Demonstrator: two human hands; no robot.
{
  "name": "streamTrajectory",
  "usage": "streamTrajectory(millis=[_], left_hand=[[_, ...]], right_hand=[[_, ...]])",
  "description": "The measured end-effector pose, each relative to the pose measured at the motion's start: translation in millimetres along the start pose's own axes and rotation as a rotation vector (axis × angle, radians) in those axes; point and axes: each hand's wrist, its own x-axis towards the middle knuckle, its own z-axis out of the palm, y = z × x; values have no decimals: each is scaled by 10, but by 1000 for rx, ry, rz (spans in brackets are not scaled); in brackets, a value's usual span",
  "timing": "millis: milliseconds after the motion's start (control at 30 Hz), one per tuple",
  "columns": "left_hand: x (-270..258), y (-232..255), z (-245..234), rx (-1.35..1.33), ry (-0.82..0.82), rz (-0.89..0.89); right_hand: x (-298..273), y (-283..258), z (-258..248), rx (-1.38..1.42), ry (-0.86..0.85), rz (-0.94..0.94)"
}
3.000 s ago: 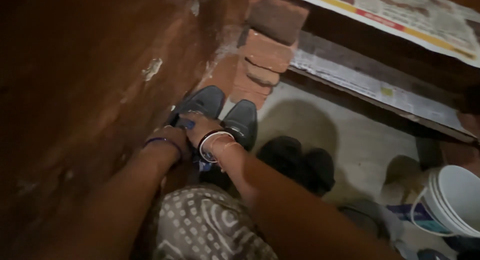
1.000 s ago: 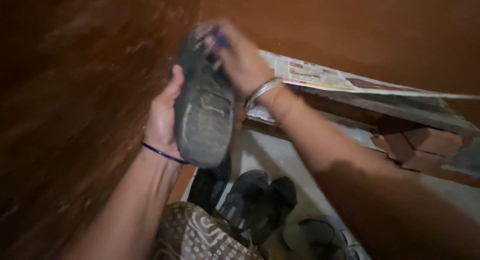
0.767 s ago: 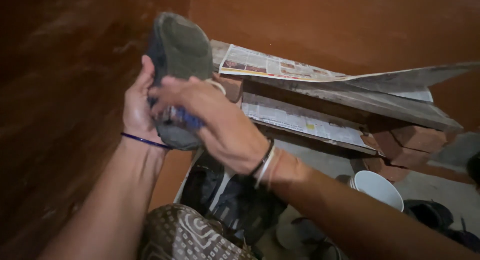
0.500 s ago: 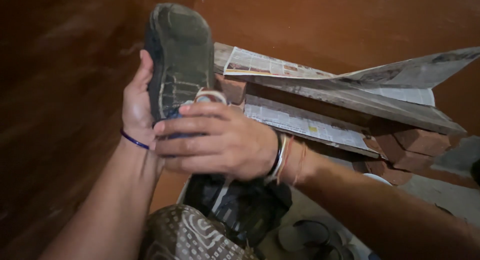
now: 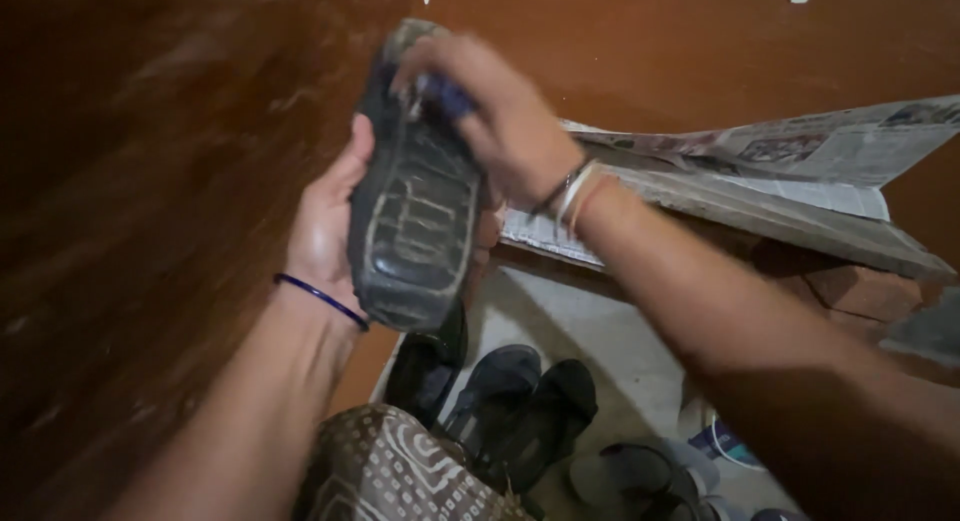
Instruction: The person scrubs several pairs of shoes with a cloth and water from a bucket. They clean the soles and uppers of black shoes and a pair of white sneakers, then place them on the floor.
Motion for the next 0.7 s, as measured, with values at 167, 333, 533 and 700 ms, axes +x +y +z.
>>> streamTrajectory(millis=[167,333,533,700], left_hand=[[3,-76,91,-14,26,4],[96,-45,-88,-3,-4,-19],[110,-109,-96,-246,98,171],[20,-131,-37,102,-25,-37]], right_hand=[[301,432,-206,-201,64,224],[160,-142,-80,-366,150,145],[-55,-964,15,-163,-23,-127],[157,-135,-228,-338,-3,-281]])
